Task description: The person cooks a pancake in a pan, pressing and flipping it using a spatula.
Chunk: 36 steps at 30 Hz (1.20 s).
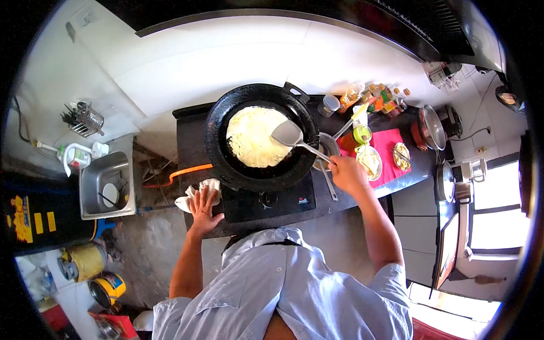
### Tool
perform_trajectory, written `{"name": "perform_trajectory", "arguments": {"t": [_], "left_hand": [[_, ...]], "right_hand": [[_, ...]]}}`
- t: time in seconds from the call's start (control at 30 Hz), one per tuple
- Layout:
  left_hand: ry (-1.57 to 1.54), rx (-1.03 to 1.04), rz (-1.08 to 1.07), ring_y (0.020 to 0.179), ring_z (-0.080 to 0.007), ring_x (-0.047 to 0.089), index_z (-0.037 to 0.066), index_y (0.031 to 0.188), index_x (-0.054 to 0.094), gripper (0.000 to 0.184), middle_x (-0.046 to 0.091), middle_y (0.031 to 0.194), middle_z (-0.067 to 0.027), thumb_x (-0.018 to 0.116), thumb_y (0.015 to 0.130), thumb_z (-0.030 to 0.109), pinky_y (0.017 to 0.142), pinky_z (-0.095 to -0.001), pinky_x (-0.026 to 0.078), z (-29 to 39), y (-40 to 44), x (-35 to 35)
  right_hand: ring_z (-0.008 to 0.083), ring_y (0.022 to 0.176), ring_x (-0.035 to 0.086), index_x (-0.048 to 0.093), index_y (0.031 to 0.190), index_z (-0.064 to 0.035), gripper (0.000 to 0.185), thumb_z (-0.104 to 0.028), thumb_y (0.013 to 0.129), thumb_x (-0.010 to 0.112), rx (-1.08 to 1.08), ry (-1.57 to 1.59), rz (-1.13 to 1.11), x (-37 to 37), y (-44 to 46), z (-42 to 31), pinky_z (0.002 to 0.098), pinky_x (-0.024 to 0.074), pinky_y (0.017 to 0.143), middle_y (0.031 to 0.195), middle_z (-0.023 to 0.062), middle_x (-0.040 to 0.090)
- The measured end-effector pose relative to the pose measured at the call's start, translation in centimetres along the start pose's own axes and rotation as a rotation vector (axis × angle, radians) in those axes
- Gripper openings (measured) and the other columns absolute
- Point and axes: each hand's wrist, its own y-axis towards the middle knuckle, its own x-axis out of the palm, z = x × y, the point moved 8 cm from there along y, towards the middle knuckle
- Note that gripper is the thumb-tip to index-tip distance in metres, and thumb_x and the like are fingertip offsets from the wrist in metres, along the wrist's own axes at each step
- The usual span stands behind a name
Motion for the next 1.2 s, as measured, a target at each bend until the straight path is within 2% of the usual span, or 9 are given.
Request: {"name": "perform_trajectory", "arguments": {"t": [0.27,0.4,0.63,0.67,0.8,0.87,1.13,1.2], "left_hand": [[0.029,-0.001,-0.006,0.162,-0.0443,0.009,0.031,0.167,0.03,0.112,0.016,0.177,-0.0088,0.089,0.072,0.039,0.124,-0.0715,0.005,0.2,0.1,-0.2],[0.056,-0.02,-0.04,0.162,-0.0441,0.009,0.032,0.167,0.028,0.113,0.014,0.177,-0.0083,0.089,0.073,0.04,0.124,-0.0715,0.006,0.8,0.1,-0.5],[0.051,-0.029,-0.072,0.162,-0.0437,0.007,0.031,0.168,0.027,0.111,0.011,0.178,-0.0082,0.089,0.075,0.04,0.124,-0.0711,0.006,0.9,0.1,-0.6],[0.051,-0.029,-0.076,0.162,-0.0437,0.007,0.031,0.168,0.027,0.111,0.01,0.178,-0.0082,0.088,0.076,0.04,0.124,-0.0711,0.006,0.9,0.1,-0.5],[0.055,-0.037,-0.106,0.163,-0.0436,0.005,0.031,0.169,0.025,0.111,0.007,0.179,-0.008,0.087,0.077,0.04,0.124,-0.0714,0.006,0.8,0.2,-0.3],[0.049,-0.044,-0.12,0.163,-0.0434,0.004,0.031,0.169,0.024,0.111,0.006,0.179,-0.0079,0.087,0.078,0.04,0.124,-0.0714,0.006,0.8,0.2,-0.3],[0.041,-0.055,-0.141,0.163,-0.043,0.003,0.031,0.169,0.023,0.11,0.005,0.179,-0.0079,0.086,0.08,0.041,0.125,-0.0708,0.004,0.9,0.1,-0.4],[0.041,-0.05,-0.135,0.163,-0.0429,0.003,0.031,0.169,0.024,0.109,0.005,0.179,-0.0079,0.086,0.08,0.041,0.125,-0.0705,0.004,1.0,0.0,-0.6]], "right_hand": [[0.0459,0.093,0.069,0.068,0.101,-0.0054,0.021,-0.025,0.099,0.061,0.015,0.123,0.042,1.5,-6.9,-3.0,0.0578,0.054,0.081,0.096,0.0222,0.072],[0.0454,0.094,0.069,0.067,0.101,-0.0047,0.022,-0.026,0.099,0.062,0.051,0.103,-0.046,1.8,-8.9,-5.1,0.0576,0.0541,0.081,0.098,0.0216,0.072],[0.0423,0.095,0.071,0.071,0.112,-0.0076,0.024,-0.025,0.099,0.062,0.021,0.105,0.061,-1.5,-9.7,-6.6,0.0538,0.0566,0.082,0.101,0.0201,0.073],[0.0413,0.094,0.072,0.071,0.114,-0.0075,0.025,-0.026,0.099,0.062,0.085,0.044,0.015,-2.4,-9.5,-6.2,0.0533,0.0575,0.082,0.102,0.0195,0.074],[0.0419,0.091,0.073,0.073,0.11,-0.0083,0.021,-0.023,0.098,0.064,0.161,-0.148,-0.006,-6.9,-8.2,-5.9,0.0546,0.0576,0.079,0.097,0.0209,0.074],[0.0418,0.091,0.074,0.076,0.102,-0.0078,0.017,-0.019,0.092,0.068,0.14,-0.283,-0.051,-8.0,-7.2,-6.0,0.053,0.0586,0.079,0.091,0.0214,0.075],[0.0378,0.093,0.076,0.08,0.095,-0.0073,0.019,-0.019,0.084,0.07,0.065,-0.495,-0.245,-8.6,-4.9,-8.3,0.0486,0.0603,0.084,0.093,0.0196,0.077],[0.0384,0.093,0.075,0.078,0.093,-0.0072,0.017,-0.018,0.085,0.068,0.1,-0.461,-0.242,-8.3,-4.3,-7.8,0.0495,0.0588,0.081,0.093,0.019,0.076]]}}
